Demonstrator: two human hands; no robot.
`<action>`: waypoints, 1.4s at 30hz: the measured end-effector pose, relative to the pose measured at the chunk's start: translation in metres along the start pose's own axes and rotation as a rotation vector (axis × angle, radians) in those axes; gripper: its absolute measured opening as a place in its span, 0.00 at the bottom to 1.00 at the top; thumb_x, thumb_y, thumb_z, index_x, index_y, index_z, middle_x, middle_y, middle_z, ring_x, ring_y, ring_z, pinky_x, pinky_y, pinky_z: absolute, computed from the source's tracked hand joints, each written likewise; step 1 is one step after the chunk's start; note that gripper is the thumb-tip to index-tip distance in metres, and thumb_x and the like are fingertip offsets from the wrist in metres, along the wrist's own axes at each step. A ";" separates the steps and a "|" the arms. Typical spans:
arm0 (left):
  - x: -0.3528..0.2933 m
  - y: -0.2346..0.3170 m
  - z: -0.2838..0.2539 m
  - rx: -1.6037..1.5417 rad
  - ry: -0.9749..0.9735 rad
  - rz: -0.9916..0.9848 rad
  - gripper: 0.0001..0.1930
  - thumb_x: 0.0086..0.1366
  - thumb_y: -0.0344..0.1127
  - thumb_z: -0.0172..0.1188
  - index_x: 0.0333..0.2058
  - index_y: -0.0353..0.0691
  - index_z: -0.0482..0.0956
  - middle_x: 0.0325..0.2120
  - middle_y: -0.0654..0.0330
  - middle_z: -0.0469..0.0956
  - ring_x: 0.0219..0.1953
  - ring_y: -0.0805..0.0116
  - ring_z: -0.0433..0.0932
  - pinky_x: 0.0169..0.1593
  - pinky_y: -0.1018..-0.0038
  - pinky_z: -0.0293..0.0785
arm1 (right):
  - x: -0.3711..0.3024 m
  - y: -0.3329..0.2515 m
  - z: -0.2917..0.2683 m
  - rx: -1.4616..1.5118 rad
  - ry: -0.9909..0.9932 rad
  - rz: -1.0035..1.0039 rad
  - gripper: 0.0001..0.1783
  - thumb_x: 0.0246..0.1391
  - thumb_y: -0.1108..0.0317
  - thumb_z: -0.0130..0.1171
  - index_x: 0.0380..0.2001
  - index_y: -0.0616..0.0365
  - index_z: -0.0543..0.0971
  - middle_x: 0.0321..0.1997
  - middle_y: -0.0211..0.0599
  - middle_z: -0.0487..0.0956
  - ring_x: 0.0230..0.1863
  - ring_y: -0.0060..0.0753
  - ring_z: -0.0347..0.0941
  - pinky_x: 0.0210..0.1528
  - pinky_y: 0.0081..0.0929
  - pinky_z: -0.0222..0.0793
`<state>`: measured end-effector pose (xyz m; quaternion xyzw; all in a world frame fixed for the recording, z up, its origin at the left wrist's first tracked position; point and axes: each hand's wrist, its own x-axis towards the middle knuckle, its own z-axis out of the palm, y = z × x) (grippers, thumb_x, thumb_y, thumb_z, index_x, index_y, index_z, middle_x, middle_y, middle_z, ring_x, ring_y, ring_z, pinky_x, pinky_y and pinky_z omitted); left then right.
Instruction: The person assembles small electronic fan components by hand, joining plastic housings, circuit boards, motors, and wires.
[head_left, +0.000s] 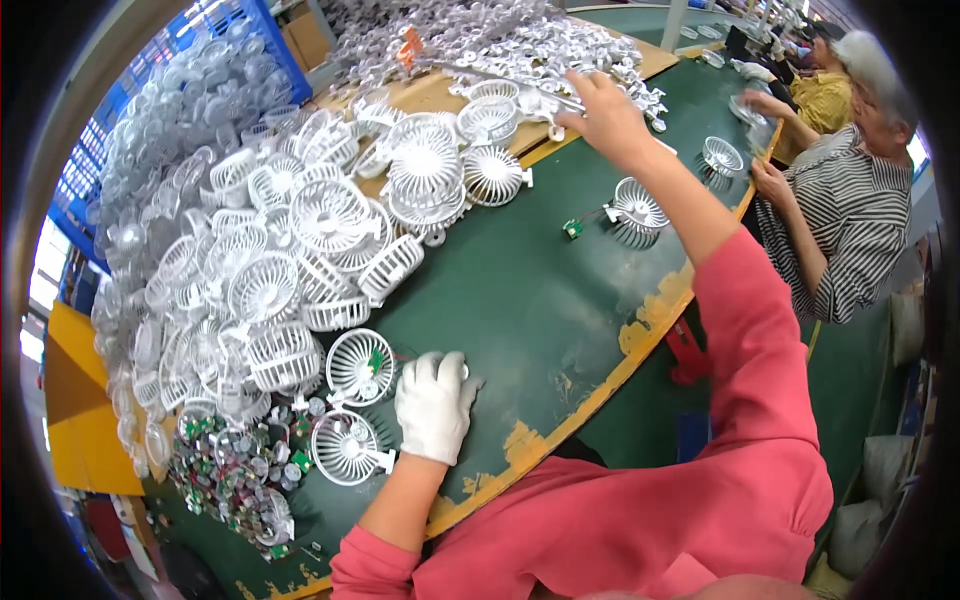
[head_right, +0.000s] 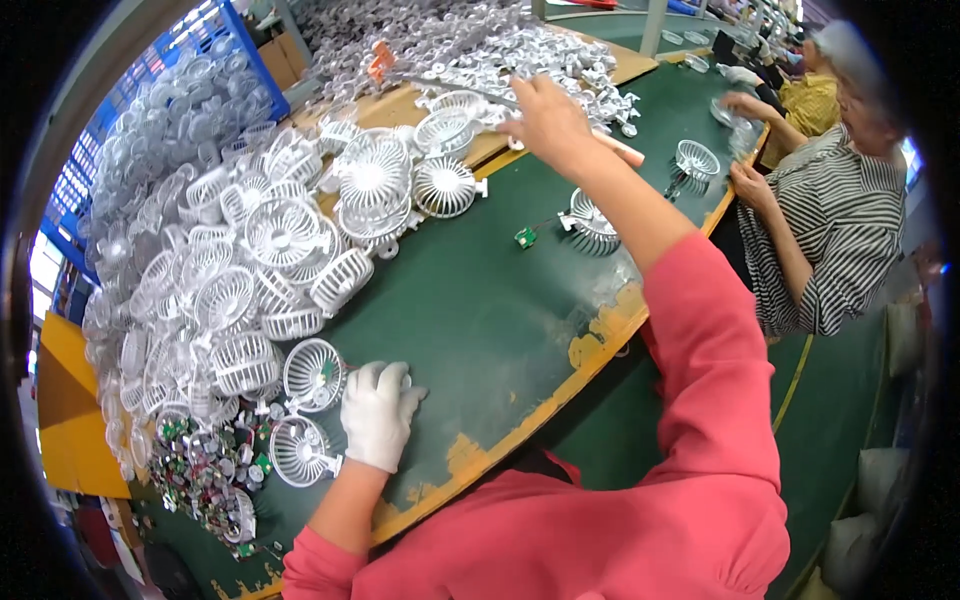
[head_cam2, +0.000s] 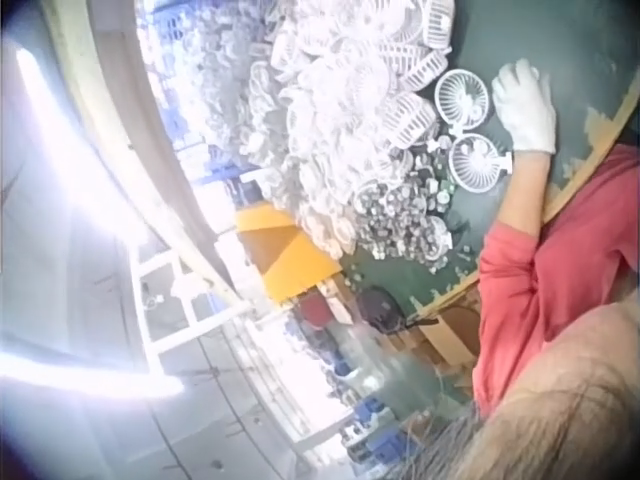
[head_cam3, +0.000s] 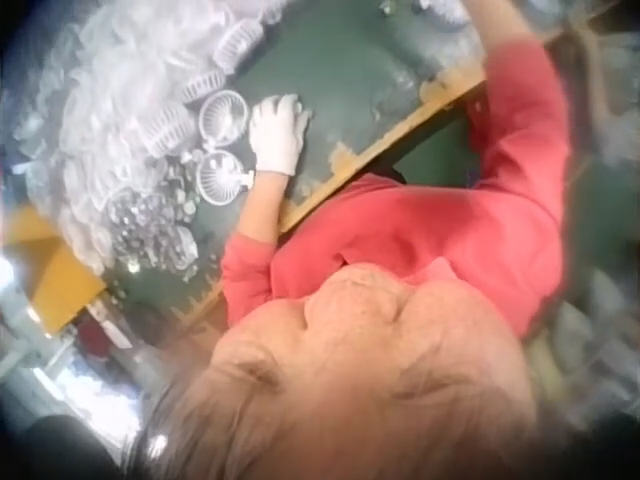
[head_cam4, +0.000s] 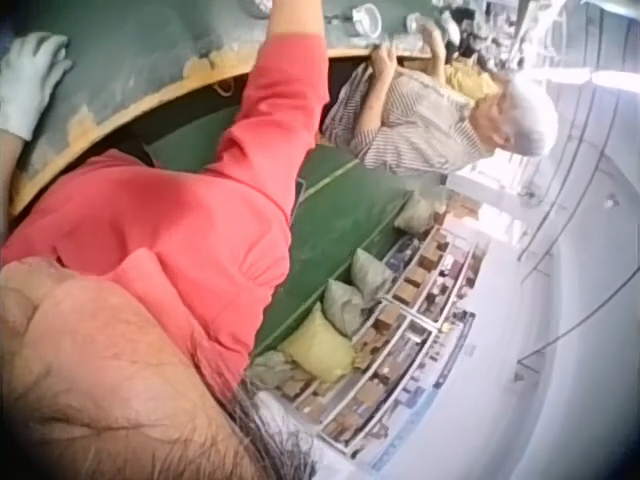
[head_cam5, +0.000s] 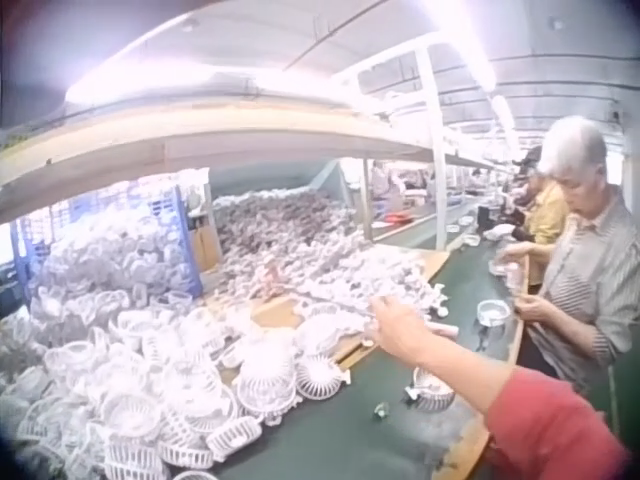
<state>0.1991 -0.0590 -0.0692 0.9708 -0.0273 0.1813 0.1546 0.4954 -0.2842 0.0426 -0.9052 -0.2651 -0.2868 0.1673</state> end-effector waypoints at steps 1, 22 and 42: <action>-0.002 0.000 -0.001 0.002 0.005 0.019 0.18 0.48 0.43 0.67 0.38 0.45 0.75 0.35 0.59 0.72 0.40 0.56 0.70 0.43 0.62 0.69 | 0.008 0.006 0.009 -0.122 0.285 -0.099 0.19 0.46 0.61 0.63 0.40 0.61 0.78 0.38 0.48 0.77 0.43 0.48 0.73 0.46 0.37 0.69; -0.009 0.005 -0.076 -0.934 0.698 -0.011 0.12 0.56 0.29 0.55 0.39 0.32 0.71 0.30 0.59 0.70 0.27 0.75 0.69 0.32 0.79 0.67 | -0.042 -0.045 0.066 0.669 -0.237 0.099 0.48 0.43 0.53 0.64 0.64 0.59 0.56 0.56 0.51 0.69 0.54 0.44 0.69 0.54 0.40 0.67; -0.093 0.026 -0.104 -1.149 0.342 -0.496 0.13 0.59 0.32 0.60 0.41 0.33 0.74 0.26 0.65 0.70 0.23 0.82 0.67 0.25 0.85 0.63 | -0.227 -0.159 0.013 0.943 -0.368 -0.038 0.24 0.48 0.78 0.47 0.51 0.55 0.72 0.54 0.42 0.69 0.57 0.42 0.64 0.59 0.35 0.56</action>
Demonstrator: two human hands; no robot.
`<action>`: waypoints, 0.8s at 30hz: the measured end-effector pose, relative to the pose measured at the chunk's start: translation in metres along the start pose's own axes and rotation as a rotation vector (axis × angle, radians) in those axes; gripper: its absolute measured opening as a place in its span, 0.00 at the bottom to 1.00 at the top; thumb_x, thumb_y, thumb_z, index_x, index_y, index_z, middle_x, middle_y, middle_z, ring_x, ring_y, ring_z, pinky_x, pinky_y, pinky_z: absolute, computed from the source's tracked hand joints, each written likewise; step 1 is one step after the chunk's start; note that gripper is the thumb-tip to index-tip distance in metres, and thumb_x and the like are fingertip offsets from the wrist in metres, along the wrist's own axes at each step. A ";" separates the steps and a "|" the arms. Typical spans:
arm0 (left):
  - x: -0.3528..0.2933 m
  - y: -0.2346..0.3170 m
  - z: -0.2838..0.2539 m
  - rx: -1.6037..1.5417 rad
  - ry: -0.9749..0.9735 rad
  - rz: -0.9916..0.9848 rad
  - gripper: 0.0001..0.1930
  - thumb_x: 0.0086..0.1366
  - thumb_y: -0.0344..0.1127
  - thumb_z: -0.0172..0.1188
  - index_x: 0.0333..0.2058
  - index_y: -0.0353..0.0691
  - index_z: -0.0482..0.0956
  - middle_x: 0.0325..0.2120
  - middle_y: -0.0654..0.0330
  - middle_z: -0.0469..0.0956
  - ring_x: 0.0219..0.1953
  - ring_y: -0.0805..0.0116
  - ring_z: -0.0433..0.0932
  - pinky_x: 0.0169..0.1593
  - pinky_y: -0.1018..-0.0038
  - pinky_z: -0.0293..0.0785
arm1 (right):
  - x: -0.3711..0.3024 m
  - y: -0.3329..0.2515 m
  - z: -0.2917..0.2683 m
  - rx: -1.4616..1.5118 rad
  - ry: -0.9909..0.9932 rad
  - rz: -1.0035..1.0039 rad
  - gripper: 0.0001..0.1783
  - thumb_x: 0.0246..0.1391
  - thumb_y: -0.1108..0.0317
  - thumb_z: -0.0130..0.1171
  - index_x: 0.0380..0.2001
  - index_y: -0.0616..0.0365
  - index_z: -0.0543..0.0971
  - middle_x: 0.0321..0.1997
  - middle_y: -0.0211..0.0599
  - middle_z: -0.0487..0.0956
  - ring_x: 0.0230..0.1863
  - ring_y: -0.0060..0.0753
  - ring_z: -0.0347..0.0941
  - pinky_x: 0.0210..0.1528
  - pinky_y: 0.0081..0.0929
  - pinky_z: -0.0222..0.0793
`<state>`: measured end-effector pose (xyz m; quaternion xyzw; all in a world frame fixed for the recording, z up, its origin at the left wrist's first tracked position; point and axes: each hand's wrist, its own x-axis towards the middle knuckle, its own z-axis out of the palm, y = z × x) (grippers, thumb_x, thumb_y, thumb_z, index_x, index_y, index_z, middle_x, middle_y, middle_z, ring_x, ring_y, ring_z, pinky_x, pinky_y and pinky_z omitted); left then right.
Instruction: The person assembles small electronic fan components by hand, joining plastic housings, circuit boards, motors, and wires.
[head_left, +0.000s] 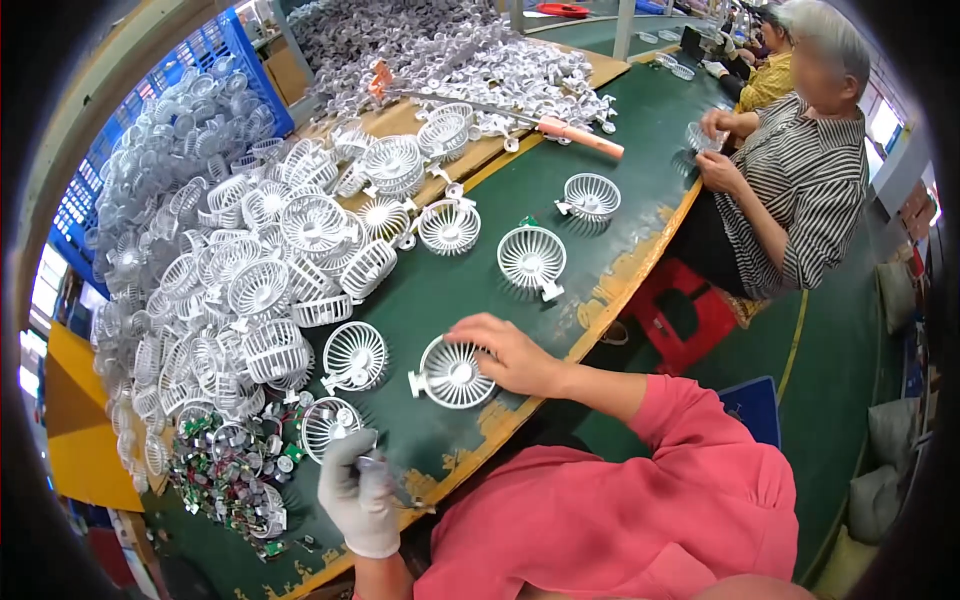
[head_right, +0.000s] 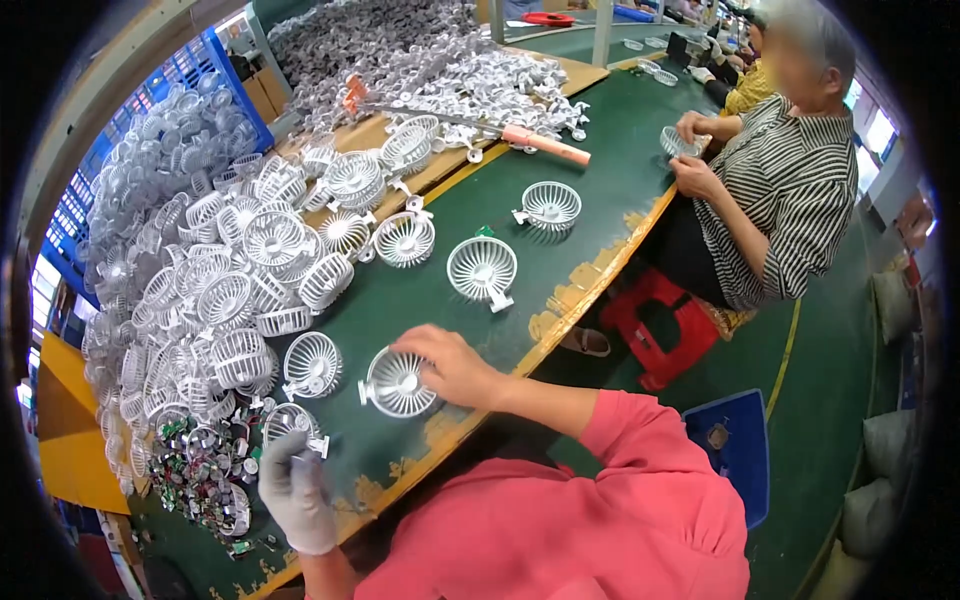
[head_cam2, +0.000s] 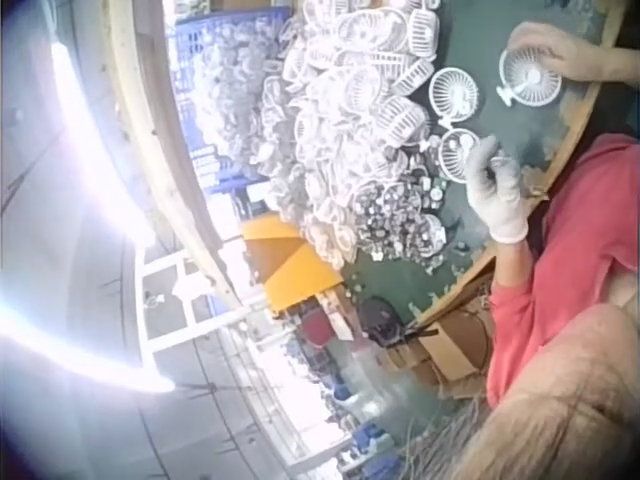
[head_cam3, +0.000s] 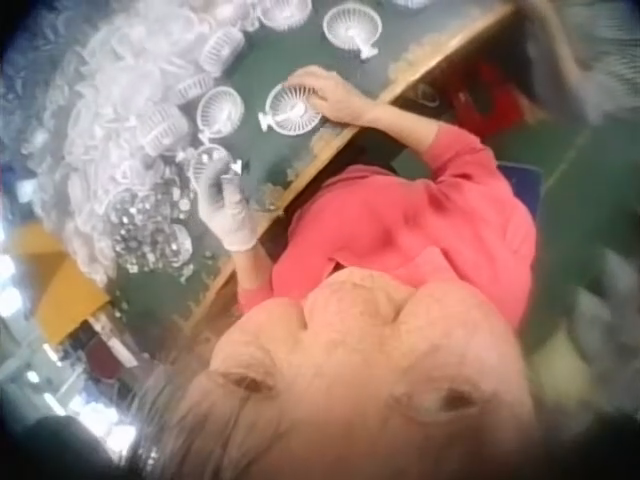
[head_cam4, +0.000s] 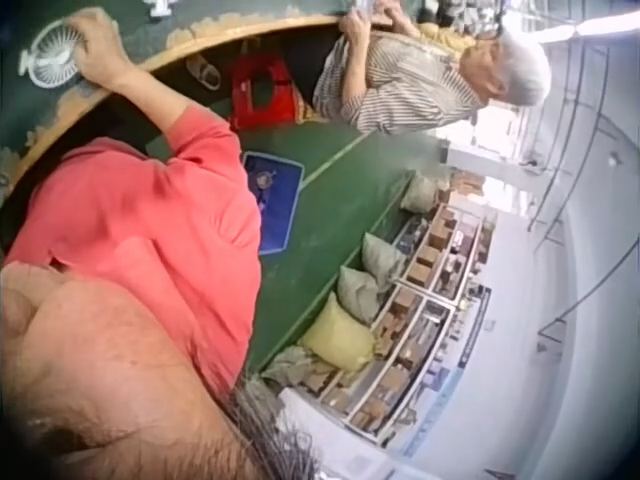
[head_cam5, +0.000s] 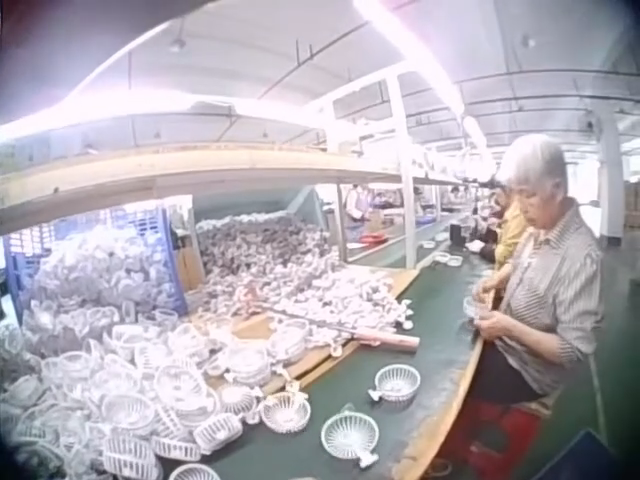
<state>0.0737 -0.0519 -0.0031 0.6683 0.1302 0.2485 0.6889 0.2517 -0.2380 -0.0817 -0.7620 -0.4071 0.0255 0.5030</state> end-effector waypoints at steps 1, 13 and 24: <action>0.001 0.000 0.002 -0.002 0.001 0.002 0.13 0.59 0.32 0.60 0.41 0.33 0.74 0.26 0.65 0.70 0.23 0.82 0.67 0.25 0.85 0.63 | -0.001 -0.006 0.000 -0.033 -0.071 0.001 0.23 0.49 0.77 0.48 0.50 0.53 0.74 0.54 0.42 0.69 0.57 0.42 0.64 0.58 0.36 0.57; 0.017 -0.005 0.038 0.060 -0.313 -0.324 0.28 0.57 0.30 0.59 0.56 0.31 0.61 0.28 0.63 0.71 0.23 0.81 0.69 0.25 0.85 0.67 | -0.004 -0.054 0.010 -0.118 -0.082 -0.506 0.30 0.39 0.58 0.66 0.48 0.54 0.75 0.38 0.34 0.74 0.41 0.39 0.71 0.42 0.34 0.66; 0.045 -0.014 0.044 1.082 -0.577 0.139 0.42 0.41 0.54 0.71 0.53 0.43 0.66 0.49 0.46 0.69 0.45 0.45 0.75 0.44 0.58 0.74 | 0.018 -0.035 -0.001 -0.680 -0.124 -0.501 0.10 0.41 0.62 0.61 0.25 0.52 0.73 0.24 0.28 0.67 0.31 0.31 0.66 0.36 0.30 0.57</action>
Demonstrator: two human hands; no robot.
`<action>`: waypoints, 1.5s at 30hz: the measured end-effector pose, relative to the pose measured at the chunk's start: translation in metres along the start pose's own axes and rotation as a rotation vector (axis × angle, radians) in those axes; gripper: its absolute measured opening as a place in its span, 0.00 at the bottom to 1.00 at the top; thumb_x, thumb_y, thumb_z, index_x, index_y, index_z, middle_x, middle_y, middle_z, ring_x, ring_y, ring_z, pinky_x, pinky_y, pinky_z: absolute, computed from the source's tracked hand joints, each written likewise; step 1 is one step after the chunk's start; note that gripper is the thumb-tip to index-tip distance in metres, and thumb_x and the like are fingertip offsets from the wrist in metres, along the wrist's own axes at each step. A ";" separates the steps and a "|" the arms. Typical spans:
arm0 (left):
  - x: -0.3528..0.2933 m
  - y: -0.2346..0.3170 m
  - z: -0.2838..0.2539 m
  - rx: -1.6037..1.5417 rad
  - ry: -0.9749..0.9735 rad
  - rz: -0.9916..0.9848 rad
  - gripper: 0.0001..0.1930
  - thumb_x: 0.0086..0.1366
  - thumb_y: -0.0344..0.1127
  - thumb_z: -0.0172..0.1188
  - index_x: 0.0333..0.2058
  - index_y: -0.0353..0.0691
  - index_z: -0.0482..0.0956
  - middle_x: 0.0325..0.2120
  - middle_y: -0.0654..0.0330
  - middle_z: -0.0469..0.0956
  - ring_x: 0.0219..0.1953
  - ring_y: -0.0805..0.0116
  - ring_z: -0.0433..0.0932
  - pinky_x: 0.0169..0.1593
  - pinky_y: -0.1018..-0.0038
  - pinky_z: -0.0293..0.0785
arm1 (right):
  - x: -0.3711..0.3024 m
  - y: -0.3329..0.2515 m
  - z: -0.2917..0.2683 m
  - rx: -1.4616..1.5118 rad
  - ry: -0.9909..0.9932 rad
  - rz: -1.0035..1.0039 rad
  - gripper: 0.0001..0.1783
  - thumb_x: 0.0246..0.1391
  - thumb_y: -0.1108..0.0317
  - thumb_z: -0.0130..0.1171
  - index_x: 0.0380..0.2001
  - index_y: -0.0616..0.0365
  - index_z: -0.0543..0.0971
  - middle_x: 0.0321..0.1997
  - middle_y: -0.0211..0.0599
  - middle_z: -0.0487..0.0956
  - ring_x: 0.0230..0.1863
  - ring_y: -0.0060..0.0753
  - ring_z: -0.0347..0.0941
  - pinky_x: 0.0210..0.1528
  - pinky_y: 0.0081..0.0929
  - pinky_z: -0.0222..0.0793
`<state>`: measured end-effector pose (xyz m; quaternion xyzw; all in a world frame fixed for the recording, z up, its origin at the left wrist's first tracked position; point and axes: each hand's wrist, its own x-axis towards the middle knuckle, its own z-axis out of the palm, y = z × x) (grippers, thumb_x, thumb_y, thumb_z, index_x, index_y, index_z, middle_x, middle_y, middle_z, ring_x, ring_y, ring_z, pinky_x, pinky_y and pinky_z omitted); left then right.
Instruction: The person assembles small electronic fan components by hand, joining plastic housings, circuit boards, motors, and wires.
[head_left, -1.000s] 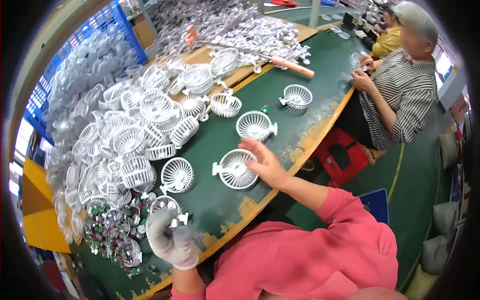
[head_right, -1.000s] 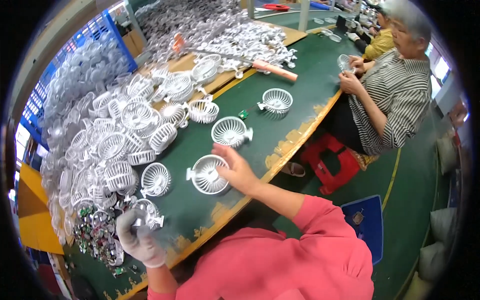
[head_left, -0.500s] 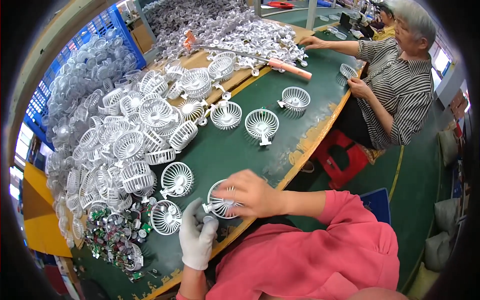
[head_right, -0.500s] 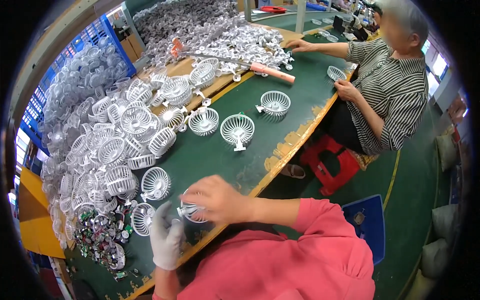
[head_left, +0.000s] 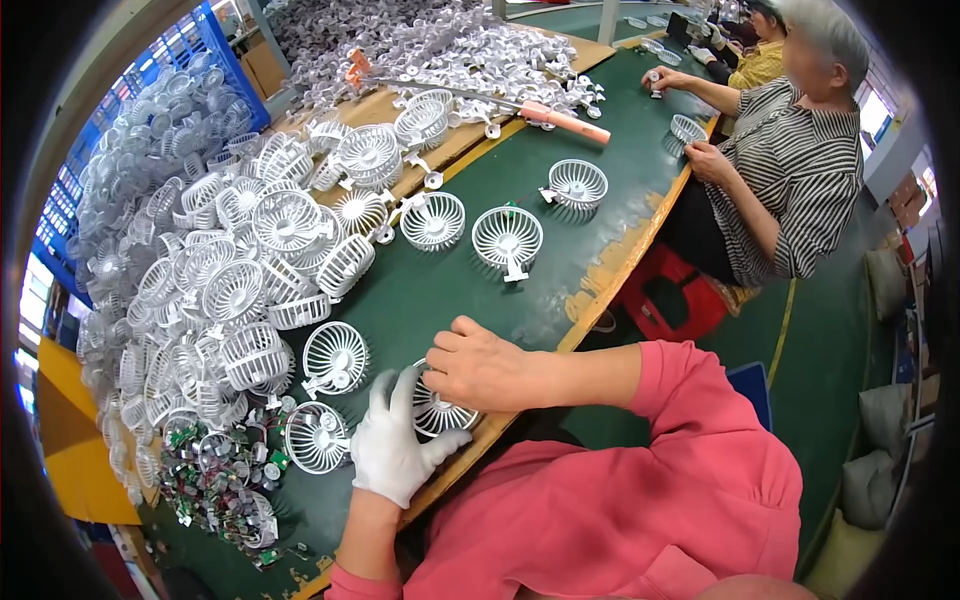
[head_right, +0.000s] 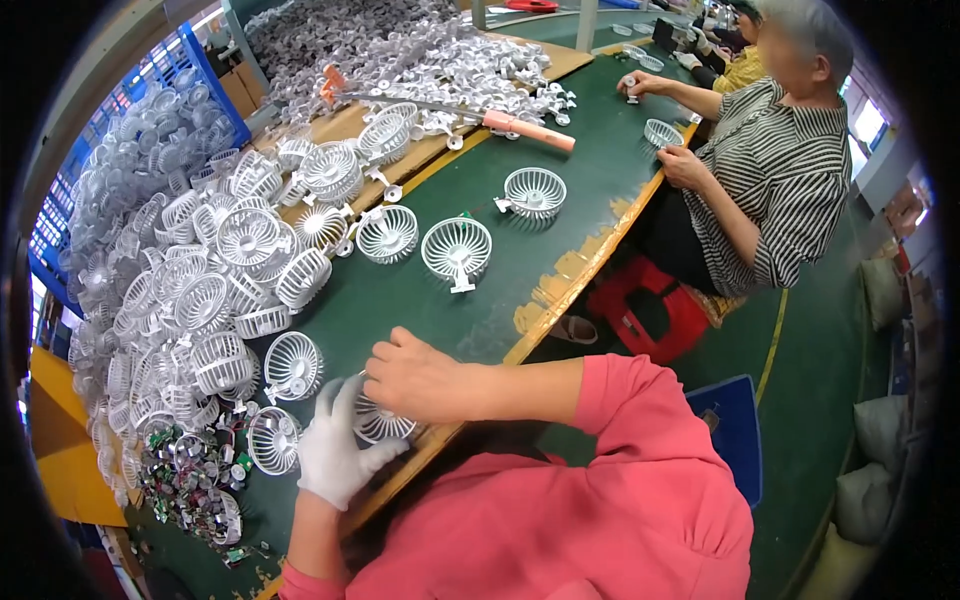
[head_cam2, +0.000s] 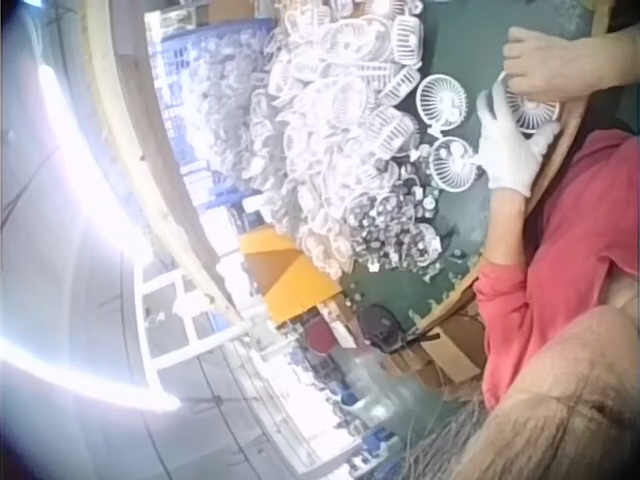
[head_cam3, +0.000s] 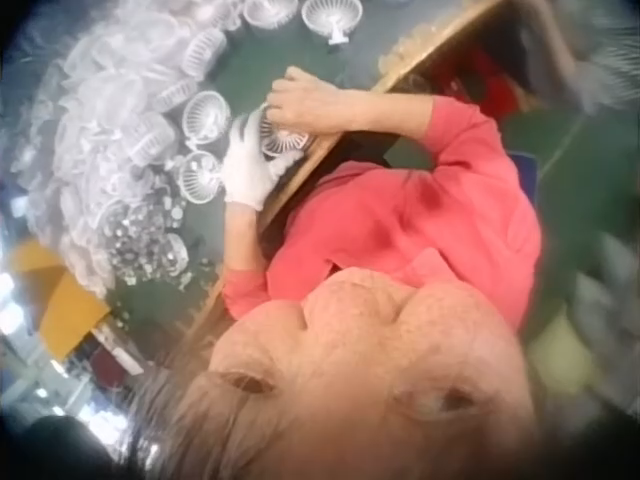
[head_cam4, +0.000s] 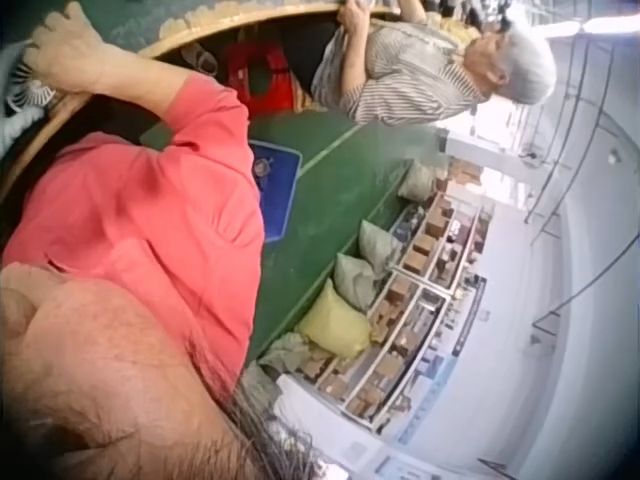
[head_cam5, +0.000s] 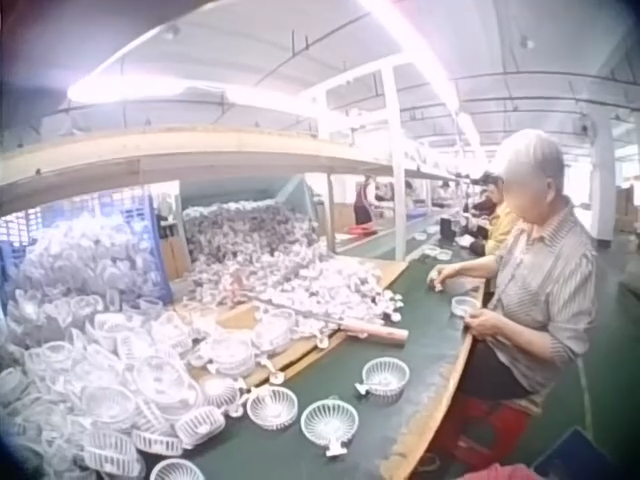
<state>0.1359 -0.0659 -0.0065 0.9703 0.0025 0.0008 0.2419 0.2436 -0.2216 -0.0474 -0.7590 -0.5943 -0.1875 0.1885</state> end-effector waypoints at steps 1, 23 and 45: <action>0.000 -0.002 0.000 0.001 -0.002 0.001 0.42 0.41 0.54 0.71 0.53 0.43 0.66 0.49 0.46 0.69 0.45 0.45 0.75 0.44 0.58 0.74 | 0.001 0.002 0.001 -0.073 -0.095 -0.047 0.10 0.41 0.60 0.62 0.23 0.52 0.73 0.24 0.27 0.68 0.32 0.30 0.66 0.38 0.30 0.57; -0.034 -0.031 0.020 0.083 0.270 0.177 0.14 0.47 0.36 0.66 0.36 0.47 0.81 0.32 0.58 0.76 0.32 0.58 0.76 0.34 0.67 0.72 | 0.014 0.000 -0.004 0.112 -0.269 -0.252 0.04 0.46 0.66 0.54 0.24 0.53 0.73 0.23 0.27 0.71 0.32 0.29 0.69 0.37 0.28 0.56; -0.038 -0.038 0.029 0.027 0.278 0.235 0.16 0.46 0.32 0.66 0.37 0.47 0.82 0.32 0.57 0.75 0.35 0.58 0.75 0.38 0.67 0.71 | 0.024 -0.006 -0.004 0.116 -0.615 -0.151 0.10 0.45 0.59 0.58 0.18 0.51 0.74 0.25 0.30 0.73 0.34 0.33 0.71 0.43 0.35 0.57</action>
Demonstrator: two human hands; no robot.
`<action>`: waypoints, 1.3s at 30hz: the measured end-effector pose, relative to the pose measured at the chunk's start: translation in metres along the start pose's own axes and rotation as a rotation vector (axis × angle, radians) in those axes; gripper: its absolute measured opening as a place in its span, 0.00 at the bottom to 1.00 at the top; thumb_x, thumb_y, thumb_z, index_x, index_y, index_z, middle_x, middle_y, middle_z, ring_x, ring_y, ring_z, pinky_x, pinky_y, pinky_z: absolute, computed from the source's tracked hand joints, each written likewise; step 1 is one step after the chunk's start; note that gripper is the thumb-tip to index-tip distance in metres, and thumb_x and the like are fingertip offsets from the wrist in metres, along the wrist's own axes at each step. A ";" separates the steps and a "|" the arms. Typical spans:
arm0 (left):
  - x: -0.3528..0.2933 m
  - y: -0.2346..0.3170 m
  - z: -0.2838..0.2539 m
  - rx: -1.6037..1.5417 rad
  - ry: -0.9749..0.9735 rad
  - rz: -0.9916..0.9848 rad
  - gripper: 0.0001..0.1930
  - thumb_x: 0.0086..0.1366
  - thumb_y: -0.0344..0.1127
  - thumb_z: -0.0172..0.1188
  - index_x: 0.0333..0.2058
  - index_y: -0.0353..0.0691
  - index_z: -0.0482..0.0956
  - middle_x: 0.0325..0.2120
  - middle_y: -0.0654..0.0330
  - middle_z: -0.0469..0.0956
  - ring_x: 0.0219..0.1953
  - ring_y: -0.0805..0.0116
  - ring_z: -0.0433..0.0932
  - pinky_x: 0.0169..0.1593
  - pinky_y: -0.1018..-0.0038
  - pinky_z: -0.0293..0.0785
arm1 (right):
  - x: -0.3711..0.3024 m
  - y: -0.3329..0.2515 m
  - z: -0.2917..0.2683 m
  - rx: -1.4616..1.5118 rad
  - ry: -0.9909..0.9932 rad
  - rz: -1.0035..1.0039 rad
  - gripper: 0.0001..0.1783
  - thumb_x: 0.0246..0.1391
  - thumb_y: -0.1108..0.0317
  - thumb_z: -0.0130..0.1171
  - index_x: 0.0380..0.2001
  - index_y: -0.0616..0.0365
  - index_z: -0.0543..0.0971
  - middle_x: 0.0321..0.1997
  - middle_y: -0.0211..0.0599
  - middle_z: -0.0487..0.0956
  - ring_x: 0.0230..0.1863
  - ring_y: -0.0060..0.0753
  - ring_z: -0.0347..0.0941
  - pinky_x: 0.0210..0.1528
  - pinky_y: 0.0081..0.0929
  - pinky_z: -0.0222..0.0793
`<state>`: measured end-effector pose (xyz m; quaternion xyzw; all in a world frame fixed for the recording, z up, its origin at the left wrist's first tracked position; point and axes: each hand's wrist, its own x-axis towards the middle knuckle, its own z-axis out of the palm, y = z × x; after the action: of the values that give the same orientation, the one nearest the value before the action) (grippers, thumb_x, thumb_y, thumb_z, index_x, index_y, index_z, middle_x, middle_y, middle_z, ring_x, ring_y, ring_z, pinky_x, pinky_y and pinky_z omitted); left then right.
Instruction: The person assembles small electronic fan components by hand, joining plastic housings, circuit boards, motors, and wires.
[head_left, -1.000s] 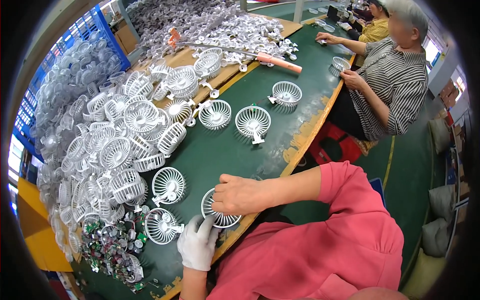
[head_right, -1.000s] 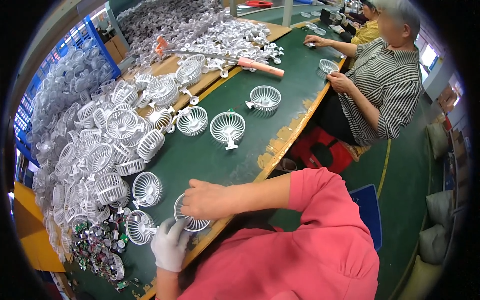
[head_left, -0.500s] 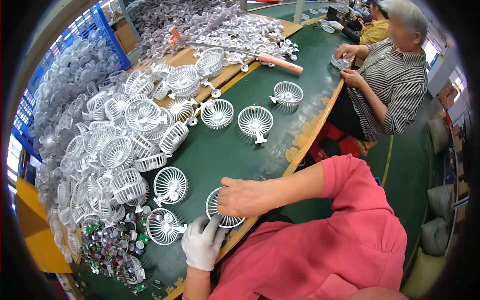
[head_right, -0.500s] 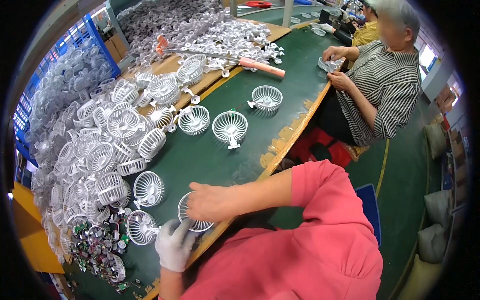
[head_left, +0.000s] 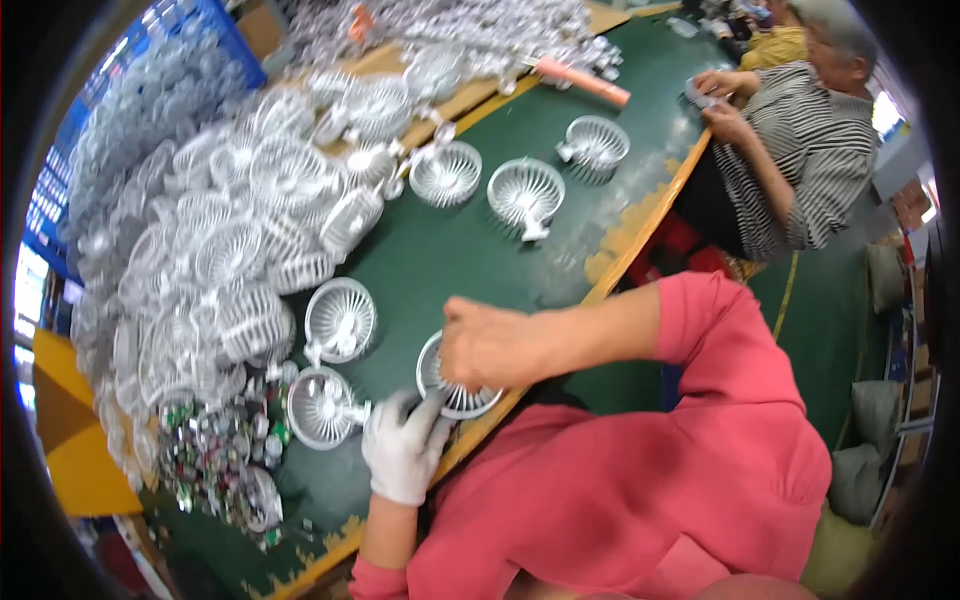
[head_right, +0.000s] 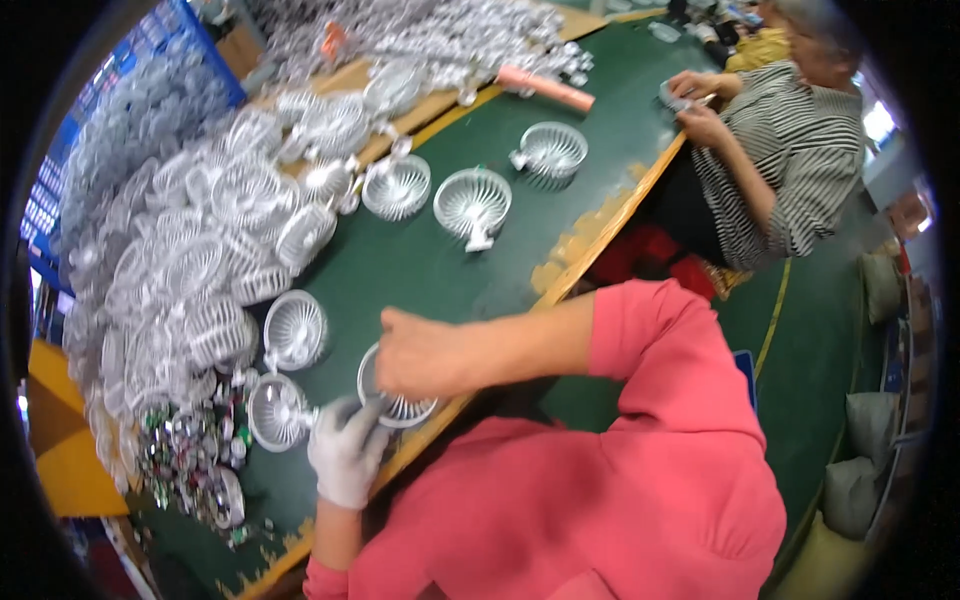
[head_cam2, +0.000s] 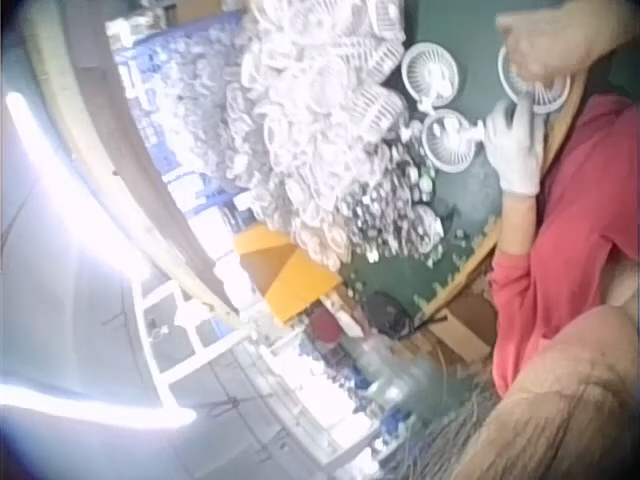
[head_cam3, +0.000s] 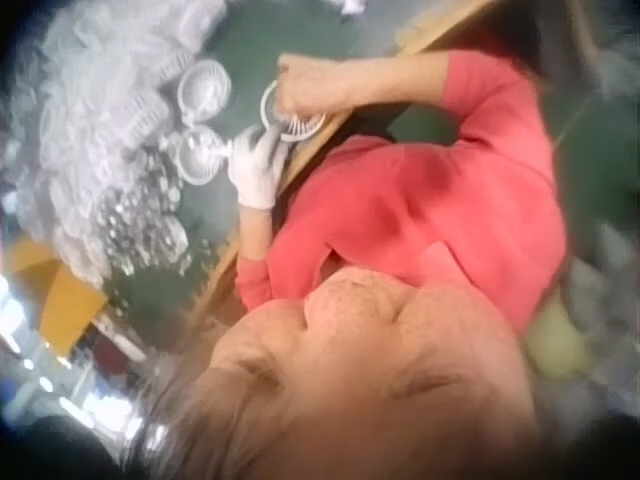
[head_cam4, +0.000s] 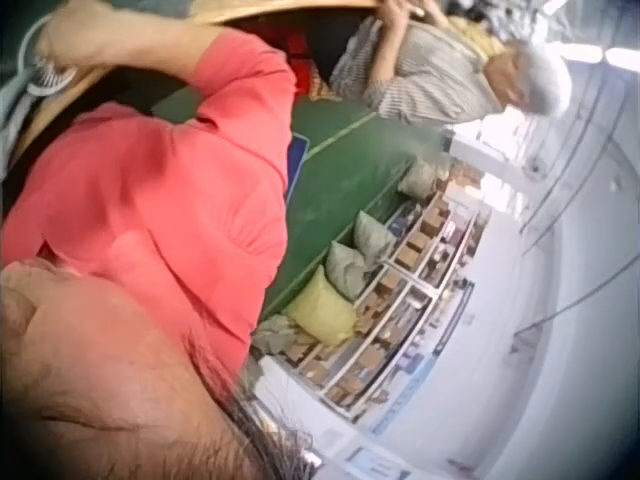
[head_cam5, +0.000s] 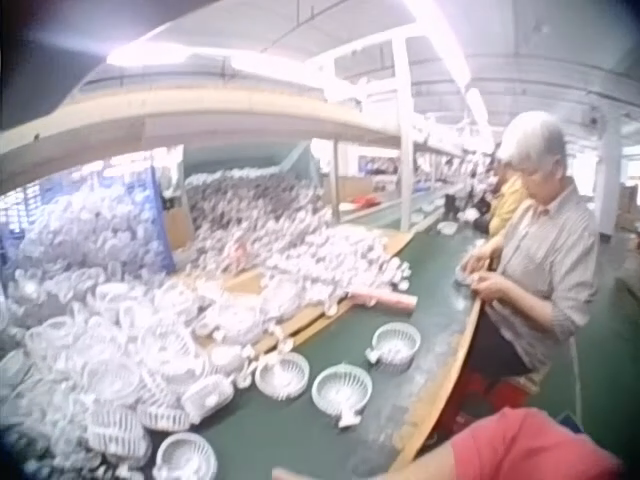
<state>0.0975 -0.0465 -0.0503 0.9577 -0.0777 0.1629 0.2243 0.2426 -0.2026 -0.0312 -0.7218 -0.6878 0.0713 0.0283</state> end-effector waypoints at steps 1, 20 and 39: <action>0.003 -0.001 0.003 -0.018 0.011 0.010 0.16 0.46 0.32 0.66 0.37 0.47 0.82 0.32 0.57 0.76 0.35 0.58 0.75 0.38 0.67 0.71 | 0.000 -0.001 -0.003 -0.033 -0.008 0.026 0.11 0.43 0.59 0.60 0.17 0.52 0.74 0.24 0.31 0.73 0.35 0.33 0.71 0.45 0.35 0.58; 0.003 0.007 0.006 -0.063 0.155 0.059 0.17 0.45 0.27 0.63 0.38 0.37 0.78 0.41 0.49 0.74 0.42 0.51 0.74 0.46 0.64 0.71 | -0.108 0.035 0.006 -0.222 0.806 0.287 0.26 0.36 0.56 0.69 0.45 0.42 0.79 0.45 0.31 0.75 0.42 0.33 0.71 0.49 0.41 0.64; 0.008 0.006 0.005 -0.070 0.104 0.045 0.13 0.47 0.29 0.64 0.35 0.40 0.80 0.37 0.53 0.76 0.39 0.53 0.75 0.43 0.65 0.71 | -0.132 0.157 0.002 -0.553 0.691 0.622 0.23 0.41 0.69 0.58 0.46 0.48 0.74 0.48 0.35 0.72 0.52 0.36 0.67 0.51 0.35 0.61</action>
<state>0.1054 -0.0547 -0.0496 0.9375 -0.0932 0.2148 0.2575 0.3916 -0.3428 -0.0470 -0.8533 -0.3853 -0.3491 0.0394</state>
